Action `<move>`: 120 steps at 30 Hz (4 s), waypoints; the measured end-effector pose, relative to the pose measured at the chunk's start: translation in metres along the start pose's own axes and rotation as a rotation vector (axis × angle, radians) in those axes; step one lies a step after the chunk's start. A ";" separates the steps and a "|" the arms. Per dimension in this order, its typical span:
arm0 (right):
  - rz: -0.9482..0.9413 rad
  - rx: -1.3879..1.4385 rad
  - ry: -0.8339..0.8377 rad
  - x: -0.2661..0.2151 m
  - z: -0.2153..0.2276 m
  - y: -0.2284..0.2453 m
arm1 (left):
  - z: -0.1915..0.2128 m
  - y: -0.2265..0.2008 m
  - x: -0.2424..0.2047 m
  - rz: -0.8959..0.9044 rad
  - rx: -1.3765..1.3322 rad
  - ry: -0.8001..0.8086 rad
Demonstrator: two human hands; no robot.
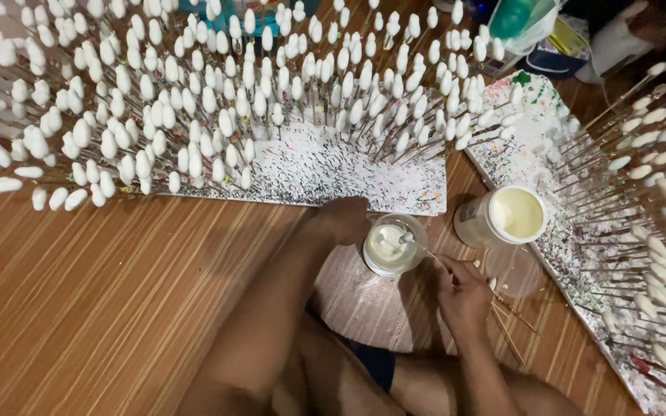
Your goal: Coating small white objects attached to sticks by dipping them into a container of white liquid.
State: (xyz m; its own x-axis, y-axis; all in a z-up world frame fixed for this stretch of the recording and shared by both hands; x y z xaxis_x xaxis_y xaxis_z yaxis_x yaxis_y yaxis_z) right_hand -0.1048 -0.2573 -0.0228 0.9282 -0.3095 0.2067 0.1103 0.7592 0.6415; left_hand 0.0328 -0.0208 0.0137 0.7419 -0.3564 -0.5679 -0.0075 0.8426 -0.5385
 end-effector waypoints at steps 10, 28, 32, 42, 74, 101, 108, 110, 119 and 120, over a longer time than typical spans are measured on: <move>-0.022 -0.020 -0.079 0.000 0.006 0.008 | -0.017 0.020 0.017 -0.201 0.116 0.023; 0.132 0.311 -0.356 0.060 0.040 0.038 | -0.025 0.010 0.060 -0.333 0.227 -0.230; 0.221 0.318 -0.418 0.099 0.036 0.051 | -0.036 0.004 0.072 -0.323 0.247 -0.271; 0.376 0.365 -0.606 0.143 -0.015 0.064 | -0.072 0.041 0.121 -0.514 0.390 -0.865; 0.299 0.433 -0.514 0.160 -0.064 0.046 | -0.062 0.031 0.114 -0.518 0.262 -0.720; 0.270 0.493 -0.522 0.162 -0.065 0.040 | -0.069 0.036 0.119 -0.407 0.293 -0.698; 0.258 0.449 -0.505 0.163 -0.070 0.033 | -0.065 0.032 0.114 -0.391 0.289 -0.681; 0.255 0.443 -0.510 0.161 -0.068 0.037 | -0.062 0.032 0.111 -0.388 0.293 -0.672; 0.228 0.409 -0.513 0.161 -0.075 0.033 | -0.060 0.032 0.113 -0.385 0.308 -0.667; 0.240 0.378 -0.509 0.160 -0.077 0.034 | -0.062 0.031 0.113 -0.407 0.323 -0.706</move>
State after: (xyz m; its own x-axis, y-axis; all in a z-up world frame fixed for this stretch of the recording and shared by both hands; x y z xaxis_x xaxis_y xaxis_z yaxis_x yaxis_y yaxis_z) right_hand 0.0744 -0.2371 -0.0245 0.6178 -0.4587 0.6387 -0.2961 0.6167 0.7294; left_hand 0.0748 -0.0597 -0.1062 0.8880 -0.4112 0.2059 0.4593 0.8154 -0.3525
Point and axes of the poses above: each hand's wrist, its own x-axis towards the middle knuckle, its own z-axis out of the back of the hand, y = z × x, the point moved 5 cm from there along x, towards the middle knuckle, and after that the axes turned 6 degrees about -y, right-handed, at the moved point
